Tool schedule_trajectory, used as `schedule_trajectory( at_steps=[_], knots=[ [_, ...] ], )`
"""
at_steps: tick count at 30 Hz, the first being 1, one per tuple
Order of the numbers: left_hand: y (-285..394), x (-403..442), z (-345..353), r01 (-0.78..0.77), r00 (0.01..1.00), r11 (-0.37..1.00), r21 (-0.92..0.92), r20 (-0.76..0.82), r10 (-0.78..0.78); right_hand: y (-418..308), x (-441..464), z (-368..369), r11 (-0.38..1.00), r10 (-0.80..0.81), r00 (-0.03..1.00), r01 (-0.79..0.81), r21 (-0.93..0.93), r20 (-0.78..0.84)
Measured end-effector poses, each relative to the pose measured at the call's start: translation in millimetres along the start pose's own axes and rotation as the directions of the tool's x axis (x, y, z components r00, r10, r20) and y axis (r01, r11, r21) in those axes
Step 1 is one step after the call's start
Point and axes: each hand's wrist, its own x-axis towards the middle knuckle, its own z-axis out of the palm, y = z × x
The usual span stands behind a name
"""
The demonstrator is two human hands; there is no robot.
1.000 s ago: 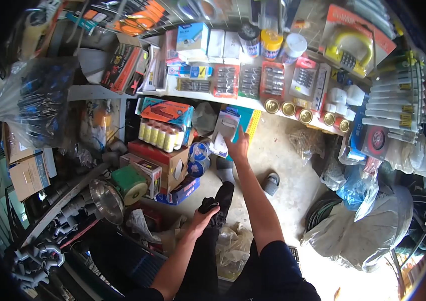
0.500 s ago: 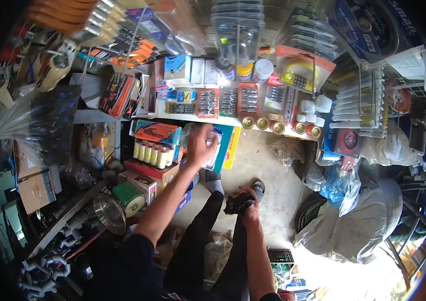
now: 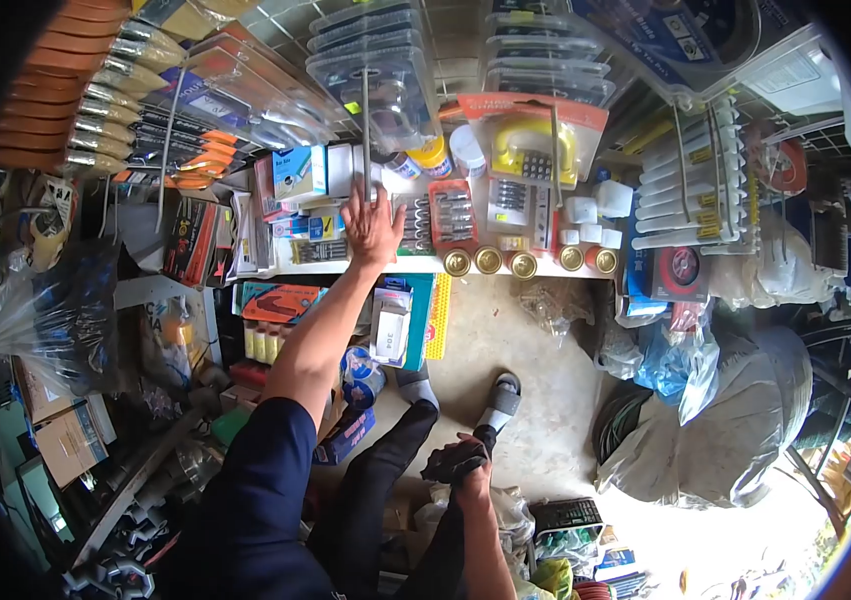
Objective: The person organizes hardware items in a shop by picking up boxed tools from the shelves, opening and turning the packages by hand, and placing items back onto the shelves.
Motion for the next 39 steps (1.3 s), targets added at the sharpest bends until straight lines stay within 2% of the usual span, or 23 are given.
schedule_trajectory(
  at_steps=[4, 5, 6, 8, 9, 10, 13, 14, 17, 20, 22, 24, 26, 28, 30, 31, 32, 33, 34, 36, 37, 38, 39],
  knots=[
    [13.3, 11.0, 7.9, 0.099, 0.994, 0.995, 0.004, -0.040, -0.099, -11.9, -1.1, 18.1, 0.995, -0.104, 0.989, 0.104, 0.005, 0.106],
    [15.6, 8.3, 7.2, 0.114, 0.987, 0.994, 0.006, -0.118, -0.112, -20.2, -1.2, 27.5, 1.000, -0.024, 0.999, 0.023, 0.013, 0.048],
    [9.1, 7.2, 10.2, 0.123, 0.985, 0.992, 0.015, -0.122, -0.120, -20.2, -1.0, 25.2, 1.000, -0.015, 0.998, 0.015, 0.008, 0.058],
    [-3.4, 9.8, 17.3, 0.208, 0.960, 0.942, -0.264, -0.129, -0.248, -18.7, 4.9, 19.2, 0.999, 0.033, 0.999, -0.033, -0.005, -0.008],
    [-2.9, 13.8, 16.0, 0.290, 0.934, 0.907, -0.306, -0.118, -0.338, -22.1, 4.4, 20.7, 1.000, 0.026, 0.999, -0.026, 0.002, 0.029],
    [-2.7, 17.4, 15.4, 0.296, 0.931, 0.904, -0.308, -0.119, -0.345, -23.0, 4.4, 19.2, 1.000, 0.027, 0.999, -0.027, -0.006, 0.031],
    [1.5, 30.3, 15.4, 0.315, 0.933, 0.941, -0.123, -0.141, -0.331, -29.0, 5.5, 18.5, 0.999, 0.013, 0.998, -0.015, 0.037, 0.063],
    [5.2, 33.6, 12.4, 0.366, 0.923, 0.917, -0.158, -0.063, -0.379, -33.6, 1.9, 21.3, 1.000, 0.021, 1.000, -0.021, 0.019, 0.022],
    [12.0, 52.1, -1.3, 0.500, 0.863, 0.861, -0.089, 0.132, -0.487, -42.6, -6.5, 20.8, 0.999, 0.036, 0.999, -0.036, -0.003, -0.041],
    [4.1, 63.2, -12.7, 0.588, 0.794, 0.806, -0.069, 0.239, -0.559, -49.3, -13.3, 20.6, 0.999, 0.035, 0.998, -0.035, 0.008, -0.043],
    [-3.8, 55.1, -18.2, 0.606, 0.783, 0.793, -0.066, 0.226, -0.580, -54.8, -13.6, 19.2, 0.999, 0.030, 0.999, -0.029, 0.019, -0.022],
    [-19.2, 39.3, -12.9, 0.600, 0.800, 0.742, -0.300, 0.255, -0.543, -59.6, -14.5, 14.7, 0.999, 0.005, 1.000, -0.004, -0.051, 0.008],
    [-27.7, 24.3, -26.1, 0.602, 0.799, 0.715, -0.357, 0.272, -0.537, -75.2, -17.8, 19.5, 0.998, -0.019, 0.996, 0.024, -0.062, 0.085],
    [-36.9, 6.8, -33.1, 0.738, 0.672, 0.435, -0.516, 0.504, -0.543, -92.4, -18.3, 28.9, 0.996, -0.043, 0.985, 0.054, -0.067, 0.166],
    [-3.1, -7.9, -107.2, 0.746, 0.502, -0.117, -0.656, 0.669, -0.547, -111.9, -19.9, 38.1, 0.990, -0.055, 0.965, 0.086, -0.113, 0.255],
    [-5.1, -21.0, -111.4, 0.764, 0.454, -0.190, -0.617, 0.723, -0.520, -116.0, -19.7, 41.5, 0.980, -0.125, 0.940, 0.167, -0.108, 0.318],
    [-1.9, -40.3, -115.8, 0.675, 0.489, -0.350, -0.649, 0.750, -0.446, -123.1, -18.6, 43.5, 0.976, -0.125, 0.946, 0.171, -0.132, 0.301],
    [9.3, -57.7, -135.5, 0.649, 0.496, -0.375, -0.662, 0.742, -0.450, -136.3, -22.9, 53.5, 0.970, -0.113, 0.927, 0.181, -0.162, 0.357],
    [23.6, -76.4, -160.6, 0.626, 0.502, -0.399, -0.670, 0.738, -0.452, -145.4, -20.9, 54.6, 0.933, -0.121, 0.916, 0.237, -0.273, 0.383],
    [60.0, -111.6, -242.9, 0.653, 0.606, -0.326, -0.684, 0.730, -0.316, -177.8, -26.4, 77.5, 0.788, -0.137, 0.893, 0.360, -0.500, 0.428],
    [71.9, -140.6, -256.8, 0.643, 0.654, -0.231, -0.730, 0.681, -0.329, -188.1, -36.5, 92.4, 0.808, -0.167, 0.839, 0.418, -0.415, 0.518],
    [84.9, -164.6, -286.1, 0.588, 0.784, 0.049, -0.807, 0.555, -0.279, -205.9, -54.8, 119.6, 0.803, -0.117, 0.884, 0.352, -0.481, 0.452],
    [103.7, -173.1, -339.4, 0.625, 0.775, 0.079, -0.776, 0.606, -0.177, -221.7, -72.7, 138.0, 0.752, -0.117, 0.879, 0.383, -0.536, 0.463]
  ],
)
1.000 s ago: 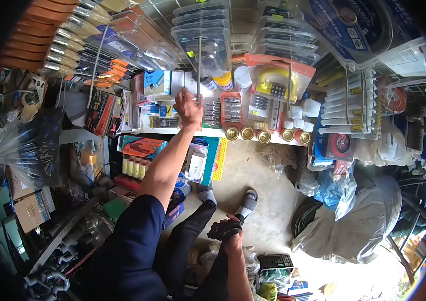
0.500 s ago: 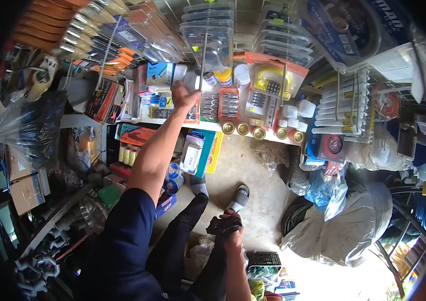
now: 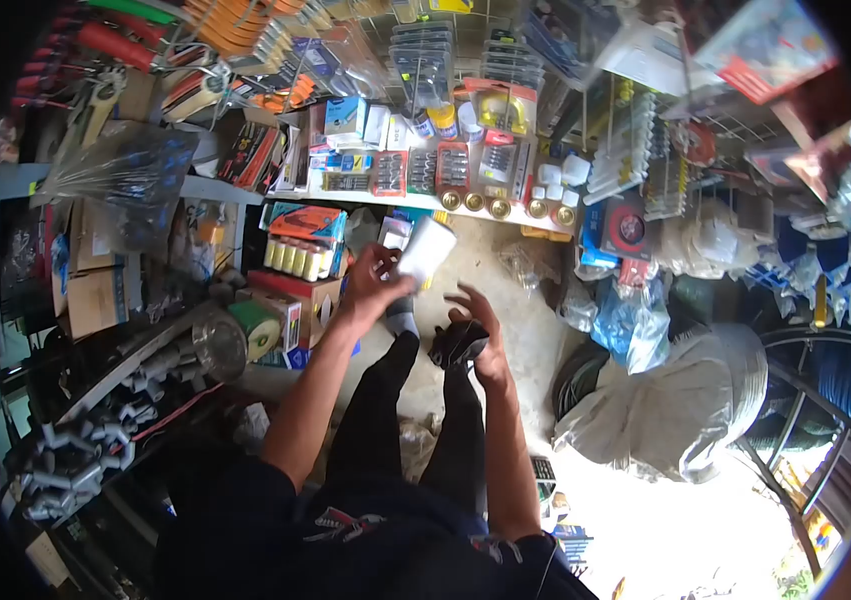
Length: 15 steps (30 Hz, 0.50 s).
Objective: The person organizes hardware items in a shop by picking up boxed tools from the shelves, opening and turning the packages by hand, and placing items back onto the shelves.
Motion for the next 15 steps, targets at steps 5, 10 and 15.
schedule_trajectory(
  at_steps=[5, 10, 15],
  knots=[
    [81.0, -144.6, 45.2, -0.090, 0.975, 0.993, -0.074, 0.196, 0.103, -69.6, -58.4, 21.8, 0.958, 0.071, 0.993, -0.093, 0.272, 0.091],
    [140.6, -231.1, 79.0, -0.059, 0.943, 0.973, -0.224, 0.308, 0.128, -104.6, -118.7, 47.3, 0.860, -0.066, 0.995, 0.093, 0.501, -0.072],
    [171.3, -254.7, 76.5, -0.197, 0.970, 0.980, 0.031, 0.149, 0.190, -145.3, -137.9, 43.9, 0.892, -0.192, 0.958, 0.261, 0.370, -0.212]
  ],
)
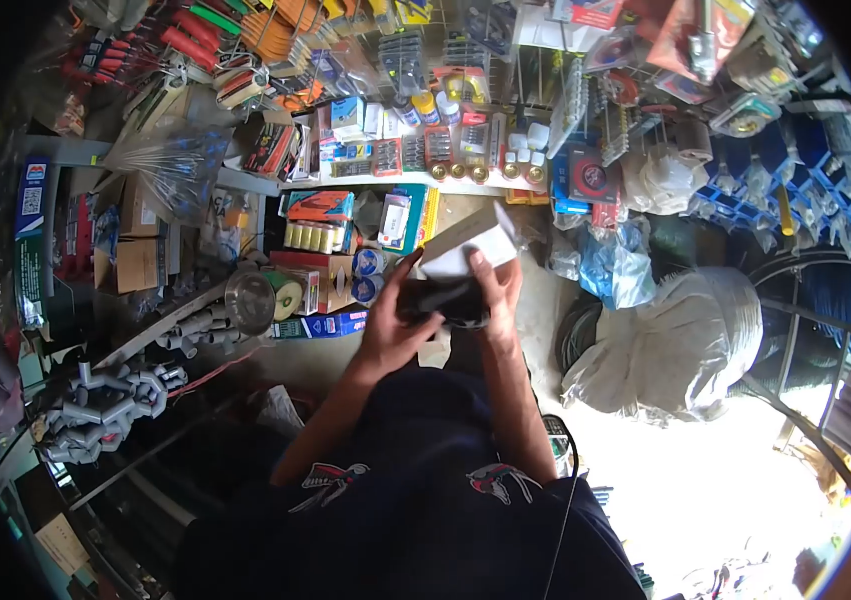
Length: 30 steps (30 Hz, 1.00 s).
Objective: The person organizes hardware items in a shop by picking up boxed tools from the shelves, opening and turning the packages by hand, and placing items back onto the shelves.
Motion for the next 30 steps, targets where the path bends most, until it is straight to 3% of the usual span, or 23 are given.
schedule_trajectory(
  at_steps=[2, 4, 6, 7, 8, 9, 10, 12, 13, 14, 16, 17, 18, 20, 21, 23, 24, 25, 27, 28, 30],
  knots=[
    [-18.2, -4.7, -31.4, -0.308, 0.950, 0.879, 0.364, 0.069, 0.304, -3.7, 13.7, -2.7, 0.978, -0.179, 0.977, 0.189, 0.086, -0.114],
    [18.6, -2.6, -39.7, -0.261, 0.959, 0.965, 0.029, -0.106, 0.262, -32.6, 4.9, 7.6, 0.993, -0.110, 0.994, 0.110, 0.033, 0.011],
    [46.4, 11.7, -51.0, -0.282, 0.955, 0.957, -0.064, -0.108, 0.275, -26.0, -1.1, 10.2, 0.994, -0.022, 0.999, 0.018, 0.112, 0.036],
    [57.1, 28.1, -54.7, -0.424, 0.898, 0.883, 0.200, -0.028, 0.438, -36.2, -12.0, 37.1, 0.985, 0.011, 0.998, -0.021, 0.170, 0.058],
    [68.2, 41.2, -44.8, -0.488, 0.866, 0.807, 0.331, 0.072, 0.495, -23.8, -14.4, 41.8, 0.973, 0.053, 0.999, -0.054, 0.226, 0.009],
    [83.2, 47.8, -22.7, -0.447, 0.894, 0.871, 0.206, 0.089, 0.438, -11.5, -16.8, 46.5, 0.955, 0.096, 0.995, -0.080, 0.285, -0.041],
    [86.9, 49.6, -2.9, -0.498, 0.867, 0.846, 0.193, 0.092, 0.489, 0.9, -19.2, 51.1, 0.933, 0.138, 0.986, -0.099, 0.345, -0.089],
    [85.6, 44.6, 19.4, -0.639, 0.725, 0.662, 0.391, 0.018, 0.689, 6.3, -7.4, 57.5, 0.857, 0.023, 0.999, 0.004, 0.515, -0.045],
    [79.4, 41.6, 19.4, -0.644, 0.725, 0.653, 0.399, 0.045, 0.687, -8.3, -6.1, 56.7, 0.927, -0.052, 0.998, 0.055, 0.370, -0.019],
    [73.5, 37.2, 20.1, -0.651, 0.726, 0.645, 0.402, 0.081, 0.683, -23.2, -2.6, 49.9, 0.981, -0.184, 0.982, 0.186, 0.059, -0.034],
    [76.8, 16.4, 11.4, -0.710, 0.692, 0.608, 0.355, 0.195, 0.695, -52.4, 3.3, 45.6, 0.970, -0.137, 0.989, 0.146, 0.194, -0.058],
    [80.2, 5.1, 1.9, -0.671, 0.741, 0.679, 0.297, 0.225, 0.633, -36.5, 24.7, 15.5, 0.976, -0.179, 0.969, 0.197, 0.092, -0.173],
    [84.1, -0.6, -3.7, -0.621, 0.782, 0.745, 0.243, 0.261, 0.566, -49.0, 16.0, 23.8, 0.981, -0.183, 0.966, 0.191, 0.026, -0.181],
    [82.6, 13.4, 0.9, -0.708, 0.706, 0.701, 0.088, 0.045, 0.707, -50.0, 5.2, 30.6, 0.989, -0.140, 0.978, 0.146, 0.024, -0.157],
    [102.3, 22.1, 10.4, -0.706, 0.702, 0.698, 0.120, -0.010, 0.712, -52.4, -6.4, 44.4, 0.989, -0.147, 0.988, 0.146, -0.008, -0.044],
    [146.7, 31.5, 21.6, -0.703, 0.688, 0.602, 0.378, 0.149, 0.711, -35.3, -20.7, 62.5, 0.977, -0.215, 0.976, 0.215, -0.007, 0.023],
    [155.8, 32.5, 24.1, -0.701, 0.683, 0.442, 0.559, 0.351, 0.640, -22.7, -28.9, 62.9, 0.974, -0.202, 0.979, 0.197, 0.111, 0.035],
    [146.9, 32.0, 29.2, -0.718, 0.644, 0.323, 0.617, 0.412, 0.645, -9.4, -29.8, 56.6, 0.958, -0.194, 0.980, 0.178, 0.226, 0.051],
    [140.7, 25.5, 25.4, -0.734, 0.654, 0.334, 0.592, 0.482, 0.583, 5.1, -8.6, 35.1, 0.957, -0.263, 0.962, 0.249, 0.150, 0.079],
    [140.0, 22.0, 21.4, -0.754, 0.645, 0.346, 0.558, 0.531, 0.550, -34.1, -12.8, 57.0, 0.762, -0.208, 0.963, 0.051, 0.646, 0.169],
    [137.2, 13.0, 11.6, -0.771, 0.622, 0.309, 0.557, 0.554, 0.553, -39.7, -22.5, 67.7, 0.820, -0.054, 0.994, -0.008, 0.573, 0.092]
  ],
)
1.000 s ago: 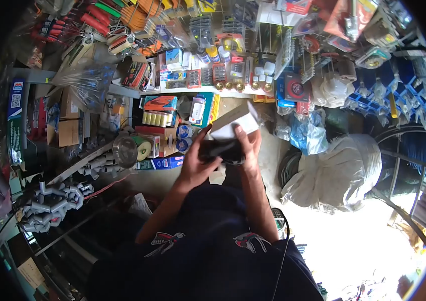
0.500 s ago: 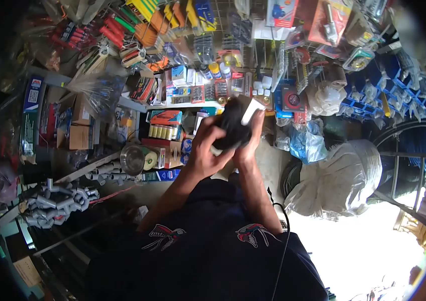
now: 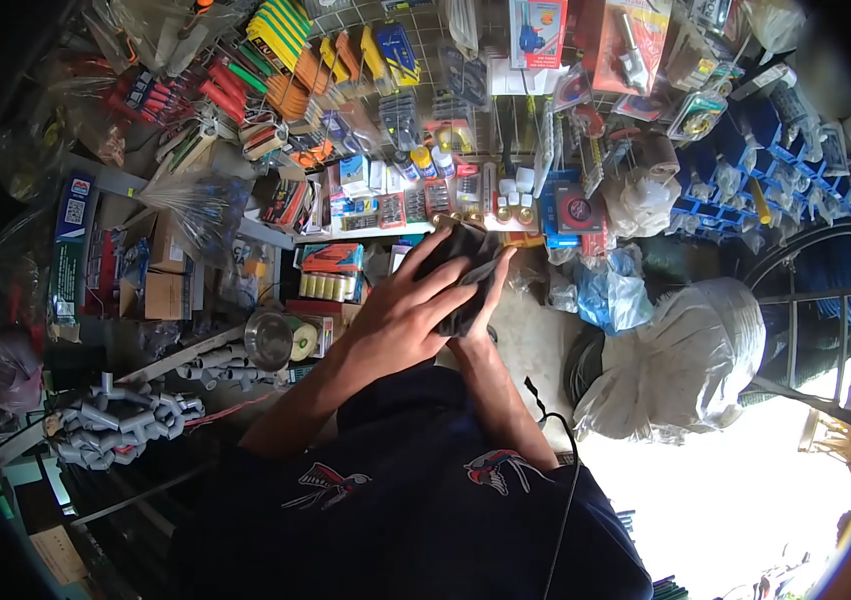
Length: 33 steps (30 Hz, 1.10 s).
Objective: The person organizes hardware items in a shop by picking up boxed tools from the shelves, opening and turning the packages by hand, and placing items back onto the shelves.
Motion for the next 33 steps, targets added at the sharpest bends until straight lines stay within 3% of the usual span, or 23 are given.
schedule_trajectory(
  at_steps=[2, 3, 4, 6, 8, 10, 11, 12, 14, 16, 17, 18, 20, 21, 22, 23, 24, 26, 28, 31, 33],
  knots=[
    [-4.5, -13.4, -20.9, -0.002, 0.991, 0.992, -0.128, 0.132, 0.019, 1.7, 8.7, -26.0, 0.998, 0.003, 0.992, -0.011, -0.057, -0.128],
    [-8.6, -18.6, -34.4, 0.029, 0.990, 0.965, -0.259, 0.140, 0.008, -6.7, 5.5, -3.2, 0.982, -0.030, 0.980, -0.007, -0.187, -0.196],
    [-12.5, -17.5, -44.8, 0.047, 0.996, 0.934, -0.353, 0.088, -0.017, -18.0, 1.0, 36.7, 0.989, -0.006, 0.956, -0.038, -0.145, -0.295],
    [-29.0, -13.3, -50.8, 0.143, 0.968, 0.891, -0.432, -0.128, -0.217, -22.7, 10.1, -3.8, 0.961, 0.122, 0.992, -0.124, -0.247, -0.023],
    [-48.2, 3.1, -13.7, 0.152, 0.829, 0.786, -0.599, -0.356, -0.431, -3.0, 6.9, 16.9, 0.892, -0.131, 0.986, 0.070, -0.446, -0.107],
    [-47.8, 5.4, 26.5, 0.153, 0.865, 0.863, -0.482, -0.357, -0.353, 7.3, 15.6, 12.4, 0.745, -0.246, 0.969, 0.184, -0.641, -0.007],
    [-44.7, -0.5, 41.6, 0.158, 0.873, 0.920, -0.359, -0.384, -0.300, 10.2, 20.4, 1.4, 0.808, -0.279, 0.959, 0.213, -0.550, -0.038],
    [-40.7, -10.9, 55.2, 0.226, 0.868, 0.890, -0.396, -0.333, -0.368, 11.9, 24.4, -13.7, 0.861, -0.306, 0.948, 0.239, -0.448, -0.082],
    [-36.2, -31.6, 65.5, 0.287, 0.893, 0.865, -0.412, -0.212, -0.397, 8.9, 41.6, -72.2, 0.949, -0.140, 0.956, 0.055, -0.310, -0.256],
    [-41.1, -62.9, 67.2, 0.354, 0.912, 0.826, -0.439, -0.034, -0.409, 6.5, 34.0, -96.0, 0.958, -0.043, 0.973, -0.025, -0.287, -0.228],
    [-54.5, -78.0, 64.6, 0.325, 0.930, 0.782, -0.532, 0.029, -0.367, 8.8, 30.1, -96.0, 0.914, -0.062, 0.963, -0.050, -0.402, -0.261],
    [-65.0, -101.8, 78.9, 0.439, 0.869, 0.712, -0.548, 0.058, -0.491, 20.2, 30.4, -104.3, 0.923, -0.116, 0.938, -0.020, -0.385, -0.326],
    [-104.0, -154.7, 101.3, 0.642, 0.747, 0.452, -0.620, 0.371, -0.553, 36.8, 26.9, -136.7, 0.960, 0.011, 0.943, -0.103, -0.260, -0.332],
    [-107.6, -162.2, 106.0, 0.649, 0.739, 0.442, -0.619, 0.374, -0.560, 50.1, 27.2, -159.4, 0.961, 0.034, 0.949, -0.117, -0.250, -0.313],
    [-112.2, -168.4, 111.3, 0.684, 0.650, 0.181, -0.707, 0.478, -0.590, 62.6, 26.9, -201.1, 0.926, 0.136, 0.935, -0.238, -0.293, -0.328],
    [-121.2, -172.6, 119.2, 0.666, 0.567, -0.090, -0.740, 0.581, -0.583, 82.9, 30.2, -221.1, 0.902, 0.100, 0.917, -0.248, -0.353, -0.387],
    [-133.6, -185.2, 140.8, 0.637, 0.562, -0.182, -0.749, 0.613, -0.555, 104.3, 30.2, -234.1, 0.870, 0.067, 0.893, -0.270, -0.412, -0.445],
    [-154.2, -203.3, 184.2, 0.669, 0.402, -0.240, -0.704, 0.614, -0.679, 138.2, 37.9, -254.1, 0.602, -0.126, 0.887, -0.287, -0.745, -0.444],
    [-181.6, -216.7, 220.2, 0.600, 0.325, -0.326, -0.731, 0.595, -0.735, 157.2, 61.1, -253.0, 0.462, -0.013, 0.931, -0.318, -0.828, -0.364],
    [-233.1, -247.5, 270.6, 0.466, 0.103, -0.397, -0.791, 0.494, -0.863, 197.1, 99.1, -284.1, 0.432, 0.109, 0.917, -0.391, -0.813, -0.383],
    [-275.2, -265.7, 298.6, 0.510, 0.078, -0.363, -0.780, 0.462, -0.883, 230.9, 126.7, -316.9, 0.419, 0.063, 0.873, -0.463, -0.781, -0.484]
  ],
)
